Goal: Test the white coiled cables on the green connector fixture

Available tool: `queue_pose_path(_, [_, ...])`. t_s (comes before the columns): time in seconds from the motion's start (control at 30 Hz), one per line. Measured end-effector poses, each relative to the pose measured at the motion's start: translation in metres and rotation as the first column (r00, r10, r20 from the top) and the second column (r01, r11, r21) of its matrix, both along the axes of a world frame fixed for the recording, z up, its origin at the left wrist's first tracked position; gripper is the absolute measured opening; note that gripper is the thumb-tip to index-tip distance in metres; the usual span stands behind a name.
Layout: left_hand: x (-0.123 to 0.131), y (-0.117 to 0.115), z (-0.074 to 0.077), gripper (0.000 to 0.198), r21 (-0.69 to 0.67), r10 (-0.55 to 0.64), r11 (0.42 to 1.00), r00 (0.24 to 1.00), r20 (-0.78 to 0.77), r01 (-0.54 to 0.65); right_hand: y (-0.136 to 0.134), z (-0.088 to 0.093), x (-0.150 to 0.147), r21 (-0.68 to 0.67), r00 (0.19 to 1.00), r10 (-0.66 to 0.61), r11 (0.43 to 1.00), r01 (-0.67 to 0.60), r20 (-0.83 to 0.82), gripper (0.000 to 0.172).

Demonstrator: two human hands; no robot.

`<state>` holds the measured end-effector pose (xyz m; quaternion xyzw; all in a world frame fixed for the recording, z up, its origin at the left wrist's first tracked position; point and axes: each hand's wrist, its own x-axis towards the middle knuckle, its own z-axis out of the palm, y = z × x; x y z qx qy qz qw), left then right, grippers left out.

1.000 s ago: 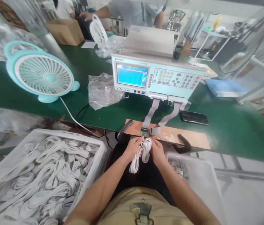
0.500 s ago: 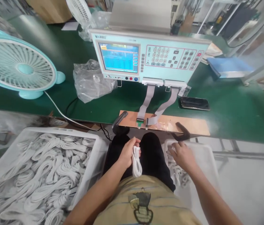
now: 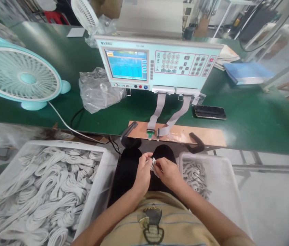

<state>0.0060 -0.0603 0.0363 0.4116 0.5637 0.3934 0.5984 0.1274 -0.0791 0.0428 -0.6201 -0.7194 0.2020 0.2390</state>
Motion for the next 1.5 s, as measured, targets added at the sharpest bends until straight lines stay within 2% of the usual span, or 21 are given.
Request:
queue_pose_path(0.07, [-0.002,-0.004,0.0,0.025,0.084,-0.011,0.996,0.997,-0.082,0.018,0.005,-0.001,-0.002,-0.006,0.999,-0.01,1.0,0.009,-0.047,0.009])
queue_pose_path(0.1, [-0.002,-0.006,-0.001,0.025,0.102,-0.016,0.994,0.997,-0.075,0.024,0.007,-0.001,-0.002,-0.009,0.996,-0.019,1.0,0.019,-0.085,0.008])
queue_pose_path(0.2, [-0.005,-0.003,-0.003,0.026,0.037,-0.007,0.999,0.995,0.098,0.004,0.014,-0.003,0.001,0.008,0.974,-0.031,0.999,0.034,-0.225,0.015])
queue_pose_path(0.3, [-0.009,0.013,-0.004,0.031,-0.024,-0.023,0.999,0.977,0.211,0.029,0.021,-0.007,0.008,0.029,0.939,0.011,1.0,-0.002,-0.345,0.021])
queue_pose_path(0.4, [-0.011,0.034,-0.003,0.027,0.039,-0.149,0.989,0.978,0.144,0.145,0.032,-0.014,0.012,0.001,0.895,-0.021,1.0,0.024,-0.445,0.02])
queue_pose_path(0.53, [-0.011,0.053,0.001,0.017,0.098,-0.17,0.982,0.981,0.093,0.161,0.051,-0.024,0.007,-0.131,0.738,-0.212,0.977,0.167,-0.64,0.021])
queue_pose_path(0.8, [-0.016,0.064,-0.005,0.023,0.027,-0.261,0.964,0.932,0.251,0.263,0.067,-0.016,0.002,-0.366,0.469,-0.378,0.923,0.12,-0.798,0.025])
queue_pose_path(0.97, [-0.025,0.069,-0.001,0.017,-0.181,-0.201,0.916,0.801,0.565,0.358,0.066,-0.014,-0.001,-0.45,0.297,-0.454,0.889,0.086,-0.84,0.026])
queue_pose_path(1.03, [-0.029,0.069,0.002,0.018,-0.18,-0.21,0.896,0.744,0.634,0.407,0.067,-0.012,-0.003,-0.489,0.237,-0.492,0.869,0.077,-0.837,0.026])
queue_pose_path(1.1, [-0.032,0.068,0.005,0.024,-0.157,-0.234,0.889,0.721,0.652,0.43,0.069,-0.008,-0.004,-0.527,0.173,-0.531,0.847,0.069,-0.83,0.026])
queue_pose_path(1.13, [-0.032,0.068,0.006,0.027,-0.149,-0.243,0.893,0.733,0.635,0.425,0.07,-0.007,-0.005,-0.545,0.14,-0.548,0.836,0.064,-0.824,0.026])
queue_pose_path(1.2, [-0.031,0.068,0.005,0.027,-0.136,-0.241,0.921,0.807,0.538,0.365,0.073,-0.004,-0.006,-0.576,0.077,-0.578,0.816,0.046,-0.812,0.026])
queue_pose_path(1.3, [-0.026,0.07,0.001,0.024,-0.029,-0.26,0.96,0.929,0.264,0.277,0.075,-0.003,-0.007,-0.592,0.029,-0.593,0.805,0.032,-0.805,0.025])
queue_pose_path(1.4, [-0.022,0.074,-0.002,0.024,0.164,-0.331,0.93,0.943,-0.01,0.328,0.076,-0.006,-0.005,-0.576,0.059,-0.576,0.817,0.02,-0.815,0.024])
queue_pose_path(1.5, [-0.017,0.078,-0.006,0.028,0.3,-0.247,0.911,0.957,-0.15,0.282,0.076,-0.009,-0.002,-0.554,0.124,-0.553,0.832,0.026,-0.824,0.022])
